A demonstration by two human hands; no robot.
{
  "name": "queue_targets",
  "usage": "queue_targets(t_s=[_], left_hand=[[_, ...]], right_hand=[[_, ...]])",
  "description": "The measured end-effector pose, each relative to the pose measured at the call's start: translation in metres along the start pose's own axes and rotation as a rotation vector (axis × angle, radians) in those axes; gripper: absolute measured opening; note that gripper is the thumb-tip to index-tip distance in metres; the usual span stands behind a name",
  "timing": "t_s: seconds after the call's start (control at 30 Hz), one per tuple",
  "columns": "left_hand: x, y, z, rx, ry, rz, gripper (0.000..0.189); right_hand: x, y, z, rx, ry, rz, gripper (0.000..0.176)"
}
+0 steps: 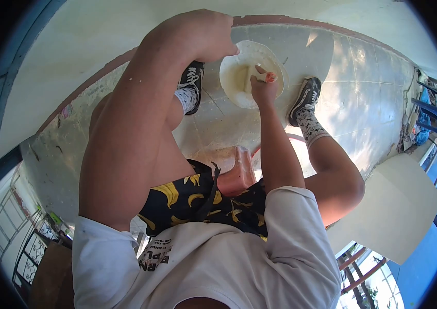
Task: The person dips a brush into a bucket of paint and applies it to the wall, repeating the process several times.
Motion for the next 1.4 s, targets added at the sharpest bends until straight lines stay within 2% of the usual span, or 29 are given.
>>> queue_targets(t_s=[0.17,0.27,0.33,0.5,0.67,0.8,0.87,0.97,1.03,1.07,1.1,1.13,1.17,1.2,1.27,1.33,1.4], left_hand=[[-0.003,-0.003,-0.003,-0.019,0.045,0.019,0.044],[-0.004,-0.010,-0.007,0.039,0.074,-0.039,0.043],[0.007,-0.002,0.005,-0.051,0.072,0.037,0.043],[0.011,-0.005,0.009,-0.049,0.096,0.033,0.042],[0.012,-0.008,0.010,-0.053,0.107,0.042,0.044],[0.014,-0.005,0.012,-0.070,0.134,0.060,0.047],[0.016,-0.003,0.016,-0.069,0.127,0.059,0.047],[0.018,0.002,0.022,-0.078,0.094,0.090,0.049],[0.016,0.003,0.019,-0.095,0.104,0.053,0.053],[0.016,0.001,0.017,-0.079,0.112,0.007,0.055],[0.013,-0.002,0.016,-0.054,0.114,-0.036,0.058],[0.010,-0.009,0.016,-0.011,0.084,-0.010,0.058],[0.009,-0.008,0.015,-0.019,0.041,0.005,0.060],[0.008,-0.008,0.013,-0.037,0.011,0.015,0.063],[0.013,-0.006,0.016,-0.047,0.038,0.033,0.059],[0.014,-0.002,0.019,-0.083,0.059,0.039,0.056],[0.015,0.002,0.021,-0.105,0.069,-0.004,0.053]], right_hand=[[0.004,-0.006,0.003,-0.026,-0.004,0.029,0.036],[0.001,0.001,0.002,0.005,0.024,-0.011,0.036],[0.000,0.000,0.001,0.005,0.018,-0.022,0.035],[0.002,-0.001,0.002,-0.051,-0.003,-0.048,0.035],[0.004,-0.010,0.000,-0.026,0.002,0.106,0.035],[-0.020,0.008,-0.006,0.045,0.048,0.142,0.035],[-0.043,0.024,-0.008,-0.082,-0.033,0.114,0.038],[-0.075,0.047,-0.019,-0.085,-0.085,0.258,0.040],[-0.062,0.045,-0.037,-0.014,-0.120,0.336,0.038],[-0.037,0.018,-0.035,-0.163,-0.068,0.069,0.037],[-0.039,0.025,-0.041,-0.231,-0.126,-0.019,0.036],[-0.029,0.003,-0.041,-0.147,-0.136,0.070,0.036],[-0.042,0.019,-0.045,-0.304,-0.258,0.101,0.037],[-0.049,0.024,-0.042,-0.306,-0.282,0.104,0.037],[-0.031,-0.016,-0.048,0.143,-0.061,0.293,0.037],[-0.049,-0.019,-0.045,0.099,-0.094,0.298,0.041],[-0.046,-0.046,-0.053,0.443,0.007,0.859,0.044]])
Point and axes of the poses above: each hand's wrist, its own z-axis towards the middle knuckle, its own x-axis out of the palm, y = z × x, the point moved 10 cm from there along z, towards the middle knuckle, and after that the axes turned 10 degrees about -z, right-handed, at the moved point
